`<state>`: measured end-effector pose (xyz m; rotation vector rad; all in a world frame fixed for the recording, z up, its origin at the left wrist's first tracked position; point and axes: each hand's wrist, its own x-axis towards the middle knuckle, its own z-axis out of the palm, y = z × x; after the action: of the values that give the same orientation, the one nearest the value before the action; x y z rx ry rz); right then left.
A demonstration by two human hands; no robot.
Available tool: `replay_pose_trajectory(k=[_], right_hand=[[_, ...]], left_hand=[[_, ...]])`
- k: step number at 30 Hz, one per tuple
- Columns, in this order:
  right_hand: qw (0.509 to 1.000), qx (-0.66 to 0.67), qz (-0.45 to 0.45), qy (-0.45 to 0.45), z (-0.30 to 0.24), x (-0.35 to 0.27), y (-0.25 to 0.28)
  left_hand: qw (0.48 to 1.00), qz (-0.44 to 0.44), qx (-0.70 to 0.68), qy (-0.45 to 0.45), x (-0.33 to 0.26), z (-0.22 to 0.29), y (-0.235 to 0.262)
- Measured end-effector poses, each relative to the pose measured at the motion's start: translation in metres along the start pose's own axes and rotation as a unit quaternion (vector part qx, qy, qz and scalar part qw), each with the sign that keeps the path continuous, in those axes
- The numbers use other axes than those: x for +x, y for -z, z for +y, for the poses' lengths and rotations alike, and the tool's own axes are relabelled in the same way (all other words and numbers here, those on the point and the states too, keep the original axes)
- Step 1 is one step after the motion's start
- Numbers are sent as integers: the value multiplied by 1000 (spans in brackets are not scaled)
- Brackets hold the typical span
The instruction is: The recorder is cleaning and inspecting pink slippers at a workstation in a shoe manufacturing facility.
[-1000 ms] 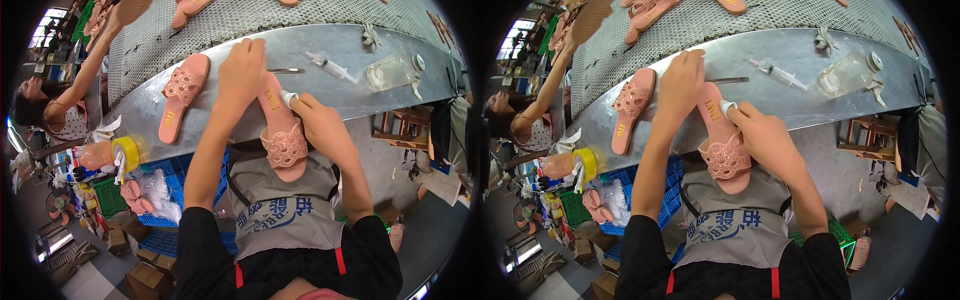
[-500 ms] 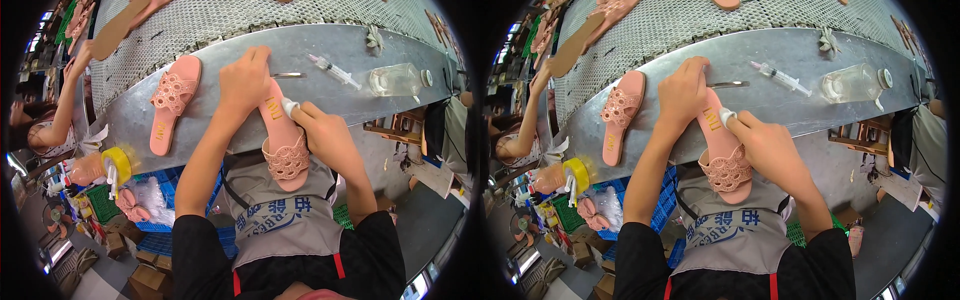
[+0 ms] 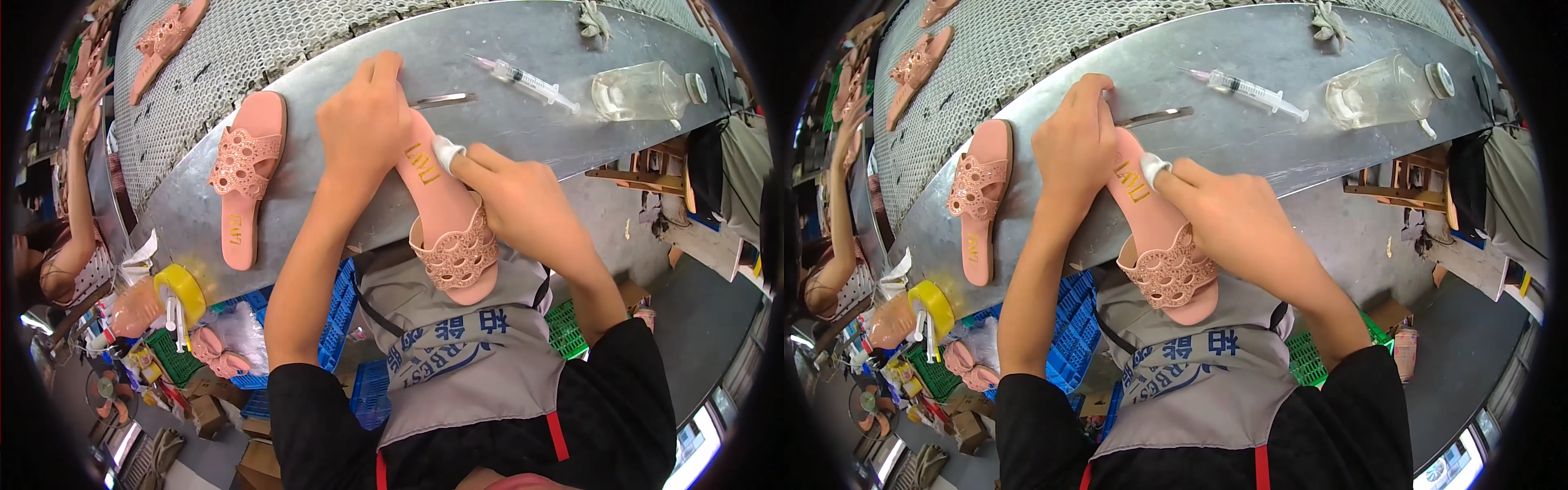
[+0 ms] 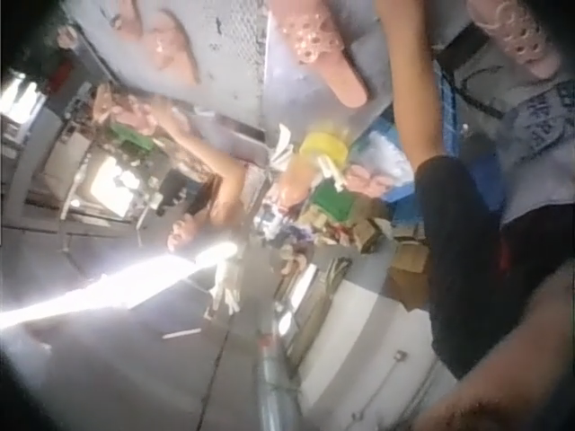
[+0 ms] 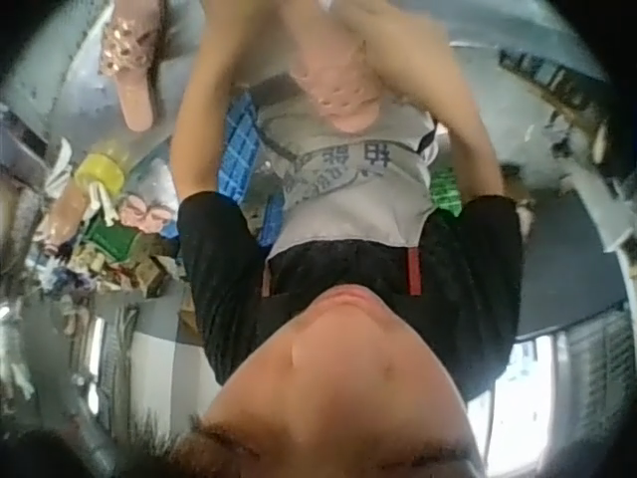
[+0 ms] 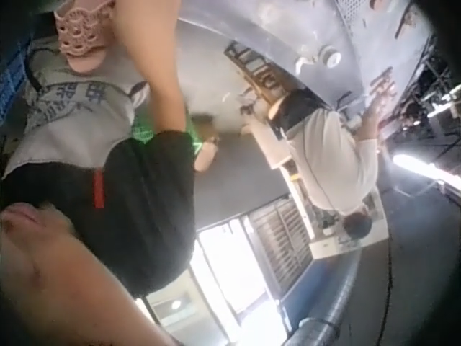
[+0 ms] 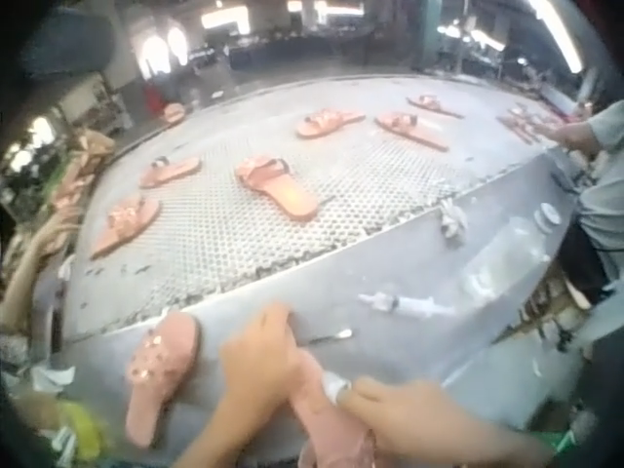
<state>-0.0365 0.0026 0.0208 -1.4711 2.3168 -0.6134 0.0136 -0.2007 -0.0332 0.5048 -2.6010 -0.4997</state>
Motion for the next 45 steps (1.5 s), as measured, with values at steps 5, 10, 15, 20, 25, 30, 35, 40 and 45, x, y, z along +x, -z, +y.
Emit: replay_pose_trajectory(k=[5, 10, 15, 20, 25, 30, 35, 40, 45], right_hand=[[1000, -14, -21, -7, -4, 8, 6], [998, -44, -27, 23, -4, 1, 10], [998, -47, -42, 9, -2, 16, 9], [998, -35, -48, -11, -7, 1, 9], [997, -59, -39, 1, -7, 13, 13], [996, -65, -55, -13, -11, -1, 13], [995, -68, -74, -2, -6, -3, 18], [995, -71, -66, -7, -3, 1, 14], [993, -69, -89, -15, -3, -3, 17]], left_hand=[[1000, -17, -3, -3, 4, 3, -1], [1000, -14, 5, -10, 3, 2, -1], [999, -35, 17, -6, 6, 4, 0], [1000, -24, 5, -8, 4, 3, -3], [999, -36, 16, -1, 6, 5, -2], [999, -32, 12, 0, 4, 5, -7], [999, -36, 18, -6, 4, 6, -6], [998, 43, 2, -54, 7, 1, -14], [998, 35, -1, -49, 7, 0, -13]])
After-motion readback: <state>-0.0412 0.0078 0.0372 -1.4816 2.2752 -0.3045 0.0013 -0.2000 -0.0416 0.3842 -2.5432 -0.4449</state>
